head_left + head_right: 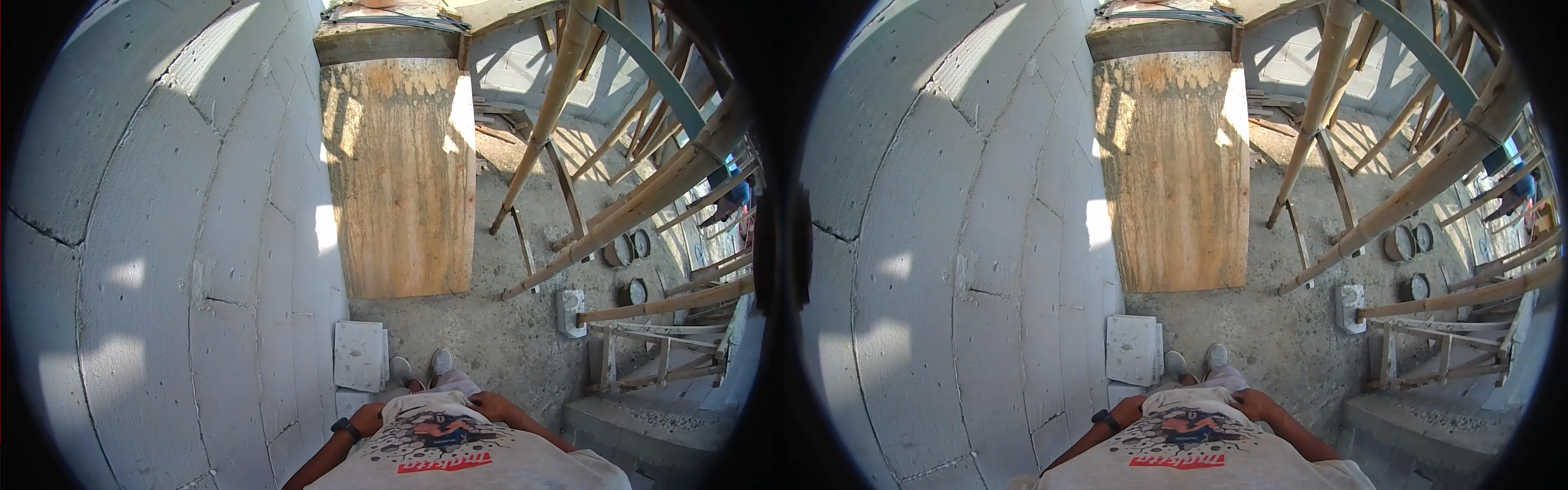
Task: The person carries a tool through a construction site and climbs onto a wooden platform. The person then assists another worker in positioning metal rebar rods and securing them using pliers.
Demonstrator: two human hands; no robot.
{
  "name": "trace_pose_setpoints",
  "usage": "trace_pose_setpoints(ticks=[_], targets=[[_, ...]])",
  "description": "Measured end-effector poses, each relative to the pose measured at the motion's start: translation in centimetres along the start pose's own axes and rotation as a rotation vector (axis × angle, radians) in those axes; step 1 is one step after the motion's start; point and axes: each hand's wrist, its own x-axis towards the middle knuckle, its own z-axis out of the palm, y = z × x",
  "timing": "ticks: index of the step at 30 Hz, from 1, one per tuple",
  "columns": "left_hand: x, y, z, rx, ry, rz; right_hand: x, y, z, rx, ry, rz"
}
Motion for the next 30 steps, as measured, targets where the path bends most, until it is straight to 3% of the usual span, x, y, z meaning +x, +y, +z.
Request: trace_pose_setpoints(ticks=[1, 3, 6, 7, 10, 14, 18, 21, 24, 30], targets=[[0.1, 0.4, -0.1, 0.024, -0.005, 0.024, 0.5, 0.2, -0.3, -0.014, -0.085, -0.009], [0.5, -0.2, 0.7, 0.073, 0.029, 0.047, 0.2, -0.8, -0.4, -0.092, -0.025, -0.008], [-0.3, 0.6, 1.0, -0.377, 0.136, 0.030, -0.5, -3.1, -0.7, -0.090, 0.099, 0.038], [-0.1, -0.2, 1.3, -0.456, 0.143, -0.151, -1.0, -3.9, -0.7, -0.043, 0.153, 0.088], [-0.9, 3.8, -0.3, -0.701, 0.110, -0.308, -1.3, -4.1, 0.1, 0.105, 0.314, 0.211], [-1.1, 3.6, -0.4, -0.994, 0.117, -0.214, -1.4, -1.3, 0.9, 0.305, 0.529, 0.196], [1.3, 4.1, 0.8, -0.785, -0.065, -0.183, -4.6, -1.8, -1.4, 0.413, 0.602, 0.337], [3.3, 6.7, 0.6, -0.617, -0.208, -0.175, -7.6, -3.1, -4.6, 0.456, 0.596, 0.286], [4.1, 7.2, 1.5, -0.721, -0.236, -0.176, -7.0, -0.9, -4.4, 0.399, 0.659, 0.191], [3.6, 12.2, 2.2, -0.374, -0.093, -0.040, -4.2, 0.1, -6.2, 0.276, 0.621, 0.129]])
